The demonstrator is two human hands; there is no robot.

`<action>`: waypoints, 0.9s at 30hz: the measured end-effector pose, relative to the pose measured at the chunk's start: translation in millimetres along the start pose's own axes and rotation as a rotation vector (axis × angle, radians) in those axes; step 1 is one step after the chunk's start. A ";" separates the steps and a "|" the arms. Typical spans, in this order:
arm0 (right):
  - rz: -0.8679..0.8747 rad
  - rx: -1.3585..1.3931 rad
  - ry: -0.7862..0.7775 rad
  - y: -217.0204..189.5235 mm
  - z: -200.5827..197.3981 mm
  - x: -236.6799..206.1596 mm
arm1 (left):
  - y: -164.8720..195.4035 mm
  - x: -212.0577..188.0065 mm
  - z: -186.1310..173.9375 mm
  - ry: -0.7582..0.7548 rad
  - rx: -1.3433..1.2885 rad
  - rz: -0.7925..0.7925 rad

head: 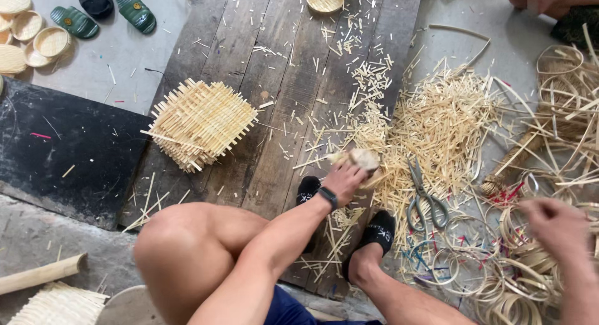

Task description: The person assembles small bamboo bowls by placing a woven bamboo mat into a circular bamboo frame, then using shears to trim the excess mat around the frame edge. The person repeats this process for multiple bowls, stacking finished units nearby.

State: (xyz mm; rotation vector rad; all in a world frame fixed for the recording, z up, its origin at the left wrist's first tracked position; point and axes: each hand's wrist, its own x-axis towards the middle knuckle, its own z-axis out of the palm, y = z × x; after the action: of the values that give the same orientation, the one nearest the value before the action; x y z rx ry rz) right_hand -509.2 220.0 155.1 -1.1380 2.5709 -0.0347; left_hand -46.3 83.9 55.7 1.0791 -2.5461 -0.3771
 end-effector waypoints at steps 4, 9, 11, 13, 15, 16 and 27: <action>0.009 0.217 -0.263 -36.4 90.6 -29.3 | -17.7 -58.9 7.9 -0.285 -0.027 -0.075; -0.085 0.330 -0.183 -65.2 186.3 -30.5 | -9.7 -48.6 9.6 -0.082 -0.174 -0.219; -0.139 0.265 -0.067 -74.3 202.6 -27.9 | 5.1 -37.9 11.3 -0.023 -0.282 -0.299; -0.231 0.205 0.102 -83.2 209.0 -22.1 | 13.7 -29.0 12.3 0.032 -0.313 -0.352; -0.164 0.154 0.083 -85.0 214.3 -24.3 | 19.9 -26.8 13.2 0.064 -0.270 -0.387; -0.127 0.125 0.069 -85.3 215.8 -26.3 | 18.2 -24.6 13.6 0.096 -0.283 -0.355; 0.064 0.462 -0.474 -49.3 230.3 -35.2 | -6.8 8.1 24.0 0.024 -0.386 -0.047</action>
State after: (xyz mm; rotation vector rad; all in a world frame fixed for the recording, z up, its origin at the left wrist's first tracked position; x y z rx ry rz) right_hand -381.3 237.0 -45.1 -0.7758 2.0318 -0.2912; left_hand -57.2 76.0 33.2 0.9860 -2.2984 -0.8221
